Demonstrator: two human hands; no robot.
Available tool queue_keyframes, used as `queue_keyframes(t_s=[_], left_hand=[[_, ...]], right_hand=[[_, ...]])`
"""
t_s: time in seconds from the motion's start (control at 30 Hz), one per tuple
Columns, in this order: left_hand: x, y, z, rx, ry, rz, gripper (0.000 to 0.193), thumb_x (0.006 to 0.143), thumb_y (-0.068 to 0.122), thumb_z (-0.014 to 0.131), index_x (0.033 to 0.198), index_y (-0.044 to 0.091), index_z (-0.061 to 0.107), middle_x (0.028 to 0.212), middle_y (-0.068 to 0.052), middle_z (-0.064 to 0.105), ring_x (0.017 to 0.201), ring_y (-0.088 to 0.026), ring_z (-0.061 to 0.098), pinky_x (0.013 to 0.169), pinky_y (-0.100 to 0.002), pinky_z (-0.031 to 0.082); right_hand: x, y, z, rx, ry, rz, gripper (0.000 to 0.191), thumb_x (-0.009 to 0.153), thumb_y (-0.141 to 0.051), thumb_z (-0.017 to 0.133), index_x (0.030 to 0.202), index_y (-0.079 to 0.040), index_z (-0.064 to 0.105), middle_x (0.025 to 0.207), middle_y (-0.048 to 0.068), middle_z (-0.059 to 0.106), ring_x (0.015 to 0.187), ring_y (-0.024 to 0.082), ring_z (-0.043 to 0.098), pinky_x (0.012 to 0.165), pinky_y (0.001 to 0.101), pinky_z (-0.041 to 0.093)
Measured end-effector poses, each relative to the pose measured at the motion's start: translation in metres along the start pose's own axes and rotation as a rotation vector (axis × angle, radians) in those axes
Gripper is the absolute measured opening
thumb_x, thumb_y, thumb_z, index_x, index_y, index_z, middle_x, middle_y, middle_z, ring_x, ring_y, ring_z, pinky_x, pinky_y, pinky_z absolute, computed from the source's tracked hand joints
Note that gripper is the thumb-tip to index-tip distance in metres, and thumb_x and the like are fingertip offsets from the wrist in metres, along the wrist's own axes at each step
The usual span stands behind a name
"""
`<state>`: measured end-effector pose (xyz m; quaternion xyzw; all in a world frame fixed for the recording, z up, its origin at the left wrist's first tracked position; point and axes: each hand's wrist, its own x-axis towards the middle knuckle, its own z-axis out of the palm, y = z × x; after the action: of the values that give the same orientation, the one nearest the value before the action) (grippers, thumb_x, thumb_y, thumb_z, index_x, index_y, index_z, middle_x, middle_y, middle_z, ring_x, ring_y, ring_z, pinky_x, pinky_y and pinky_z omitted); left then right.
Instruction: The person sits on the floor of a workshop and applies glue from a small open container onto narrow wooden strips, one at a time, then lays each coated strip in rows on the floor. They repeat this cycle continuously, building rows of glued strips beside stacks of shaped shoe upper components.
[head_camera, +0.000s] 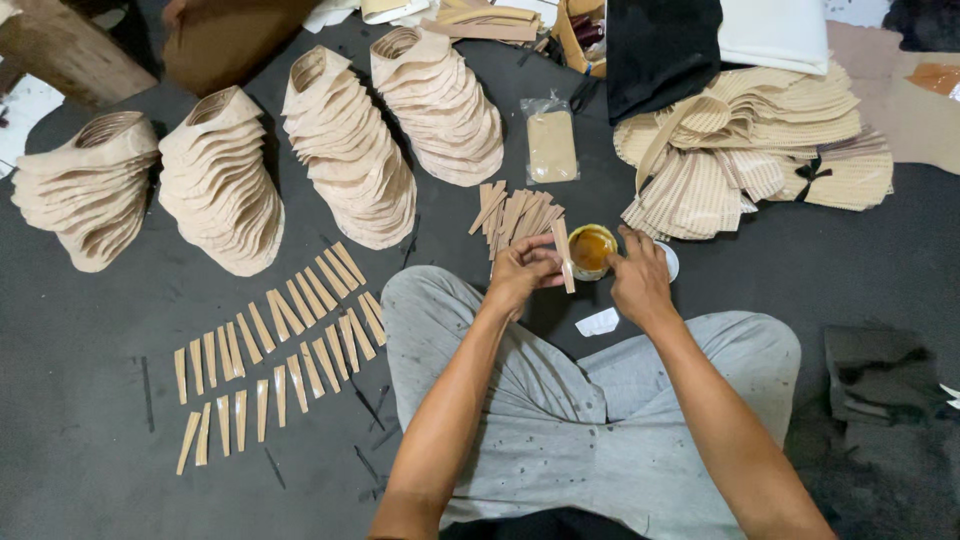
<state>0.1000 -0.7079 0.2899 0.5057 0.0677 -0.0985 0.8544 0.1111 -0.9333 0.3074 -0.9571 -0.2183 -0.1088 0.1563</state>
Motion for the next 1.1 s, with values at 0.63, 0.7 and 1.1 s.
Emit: queue_keyframes(t_s=[0.63,0.7,1.1], left_hand=[[-0.012,0.012,0.013,-0.026,-0.133,-0.046,0.051,0.093,-0.001,0.066,0.142,0.001,0.054,0.102,-0.008,0.068,0.09,-0.019,0.071,0.076,-0.039,0.066],[-0.011,0.01,0.011,-0.066,-0.115,-0.041,0.05,0.094,0.0,0.065,0.142,0.002,0.054,0.104,-0.008,0.068,0.092,-0.019,0.07,0.077,-0.04,0.066],[-0.004,0.006,0.005,-0.098,-0.042,0.028,0.049,0.095,-0.001,0.065,0.142,0.002,0.052,0.103,-0.007,0.068,0.092,-0.018,0.071,0.076,-0.04,0.067]], right_hand=[[0.016,-0.044,-0.05,0.814,0.081,-0.045,0.069,0.07,0.021,0.044,0.127,-0.008,0.069,0.116,0.013,0.061,0.114,0.029,0.063,0.101,0.0329,0.048],[0.011,-0.044,-0.049,0.801,0.081,-0.086,0.067,0.069,0.021,0.044,0.124,-0.008,0.071,0.114,0.013,0.059,0.113,0.03,0.063,0.1,0.0337,0.049],[-0.017,-0.051,-0.068,0.731,0.185,-0.148,0.056,0.072,0.018,0.047,0.109,-0.014,0.075,0.112,0.012,0.056,0.111,0.028,0.061,0.099,0.0359,0.049]])
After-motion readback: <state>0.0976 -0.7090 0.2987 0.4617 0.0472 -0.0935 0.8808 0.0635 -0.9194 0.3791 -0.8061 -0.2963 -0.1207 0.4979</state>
